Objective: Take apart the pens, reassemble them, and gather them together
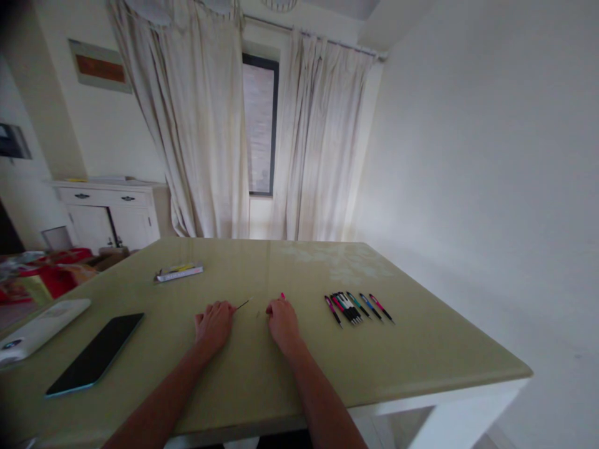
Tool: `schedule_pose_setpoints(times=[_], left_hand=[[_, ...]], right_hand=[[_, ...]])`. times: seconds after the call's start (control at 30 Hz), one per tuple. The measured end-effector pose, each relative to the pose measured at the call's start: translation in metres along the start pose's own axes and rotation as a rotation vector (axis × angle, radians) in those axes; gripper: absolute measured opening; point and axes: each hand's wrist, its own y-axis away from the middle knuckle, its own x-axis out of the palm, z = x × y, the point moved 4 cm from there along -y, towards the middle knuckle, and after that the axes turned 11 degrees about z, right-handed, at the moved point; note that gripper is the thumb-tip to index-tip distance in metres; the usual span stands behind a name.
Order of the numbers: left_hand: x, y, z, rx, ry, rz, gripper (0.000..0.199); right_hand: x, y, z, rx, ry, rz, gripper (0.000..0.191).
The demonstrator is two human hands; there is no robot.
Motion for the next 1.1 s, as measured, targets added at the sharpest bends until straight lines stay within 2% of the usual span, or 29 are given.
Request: schedule_pose_setpoints(times=[0.1,0.17,0.23,0.3,0.4,0.53,0.63,0.77,0.9,1.1], left_hand=[[-0.004,-0.004,-0.001,0.025,0.149,0.015,0.034],[-0.009,-0.003,-0.008,0.163,0.311,0.006,0.028],[-0.016,0.001,-0.017,0.337,0.472,-0.054,0.025],[-0.019,0.006,-0.025,0.455,0.58,-0.104,0.024],[-0.014,0.012,-0.034,0.547,0.616,-0.071,0.025],[-0.002,0.011,-0.036,0.534,0.572,0.014,0.029],[0.005,0.009,-0.036,0.526,0.408,0.04,0.036],[0.006,0.012,-0.042,0.551,0.186,0.11,0.031],[-0.001,0.017,-0.045,0.505,0.168,0.141,0.031],[0.001,0.017,-0.041,0.503,0.207,0.064,0.031]], right_hand=[[0.001,0.0,-0.001,-0.008,-0.071,-0.068,0.027],[-0.002,0.005,0.003,-0.021,-0.129,-0.108,0.022],[-0.007,0.01,0.006,-0.041,-0.226,-0.125,0.012],[-0.011,0.012,0.008,-0.05,-0.388,-0.096,0.009],[-0.014,0.011,0.01,-0.063,-0.673,-0.019,0.019],[-0.016,0.008,0.009,-0.055,-0.832,-0.054,0.024],[-0.019,0.008,0.003,0.01,-0.857,-0.17,0.025],[-0.024,0.009,-0.009,0.088,-0.888,-0.326,0.026],[-0.022,0.009,-0.014,0.09,-0.932,-0.332,0.03],[-0.021,0.008,-0.011,0.089,-0.955,-0.302,0.032]])
